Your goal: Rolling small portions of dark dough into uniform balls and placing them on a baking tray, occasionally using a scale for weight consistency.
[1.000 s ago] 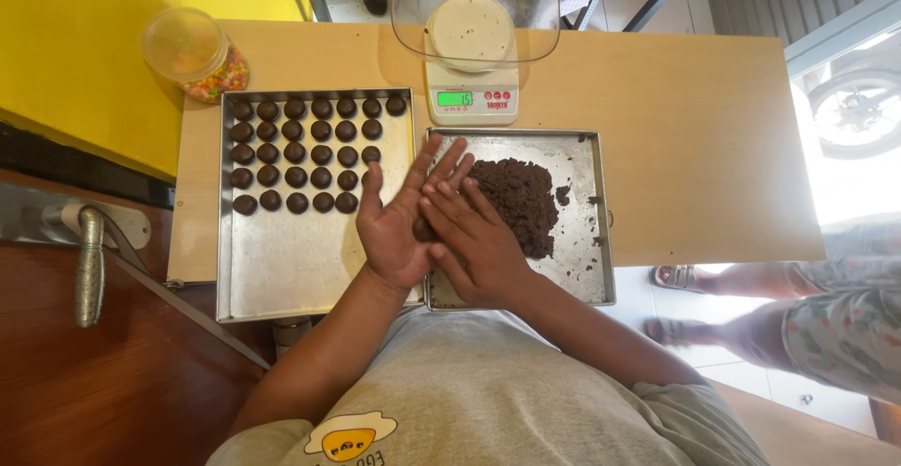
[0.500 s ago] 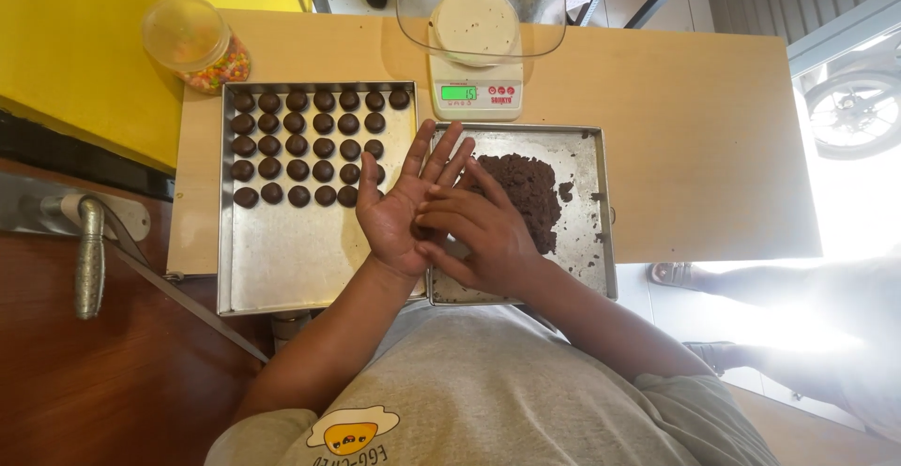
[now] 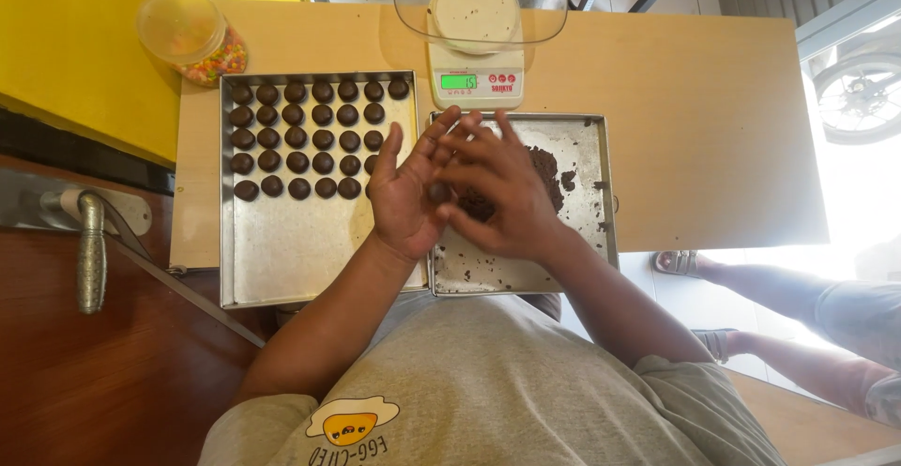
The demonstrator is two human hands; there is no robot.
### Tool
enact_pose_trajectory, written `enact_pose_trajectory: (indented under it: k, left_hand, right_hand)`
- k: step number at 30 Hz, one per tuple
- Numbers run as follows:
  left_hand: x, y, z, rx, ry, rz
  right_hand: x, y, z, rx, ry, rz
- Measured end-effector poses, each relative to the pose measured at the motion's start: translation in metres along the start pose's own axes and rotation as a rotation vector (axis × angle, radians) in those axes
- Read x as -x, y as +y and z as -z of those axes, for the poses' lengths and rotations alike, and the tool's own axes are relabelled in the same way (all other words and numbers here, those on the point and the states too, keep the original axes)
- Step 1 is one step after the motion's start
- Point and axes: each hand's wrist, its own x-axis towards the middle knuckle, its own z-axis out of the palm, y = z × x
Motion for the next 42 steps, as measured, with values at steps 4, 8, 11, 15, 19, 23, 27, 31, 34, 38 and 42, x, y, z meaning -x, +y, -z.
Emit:
enact_pose_trajectory:
  k: [4, 8, 11, 15, 19, 23, 27, 31, 34, 38, 42]
  left_hand:
    - [-0.002, 0.002, 0.007, -0.497, 0.122, -0.167]
    - [0.007, 0.01, -0.021, -0.707, 0.126, -0.266]
    - [0.006, 0.013, -0.03, -0.89, 0.099, -0.325]
    - [0.005, 0.016, -0.033, -0.941, 0.073, -0.359]
    - [-0.002, 0.011, -0.012, -0.931, 0.075, -0.385]
    - [0.007, 0.005, 0.012, -0.886, 0.136, -0.312]
    - [0.024, 0.003, 0.022, -0.841, 0.184, -0.211]
    - [0.049, 0.017, 0.018, -0.841, 0.223, -0.214]
    - [0.06, 0.049, 0.03, -0.957, 0.301, -0.319]
    - [0.081, 0.079, 0.034, -0.982, 0.408, -0.44]
    - [0.096, 0.092, 0.033, -1.001, 0.601, -0.492]
  right_hand:
    - [-0.011, 0.014, 0.015, 0.109, 0.159, 0.003]
    - [-0.025, 0.003, 0.026, 0.182, 0.129, -0.01]
    - [-0.027, 0.002, 0.024, 0.125, 0.2, -0.018]
    - [-0.025, 0.0, 0.022, 0.118, 0.19, -0.015]
    - [-0.014, 0.015, 0.015, 0.025, 0.213, -0.012]
    - [-0.002, 0.014, 0.012, 0.042, 0.132, -0.005]
    - [0.01, 0.017, 0.007, 0.029, 0.082, -0.069]
    - [0.011, 0.012, 0.007, -0.028, 0.024, -0.122]
    - [0.011, 0.013, 0.016, -0.008, 0.014, -0.155]
    - [0.005, 0.04, 0.009, 0.088, 0.01, -0.124]
    - [-0.026, 0.052, -0.011, 0.249, -0.189, -0.059]
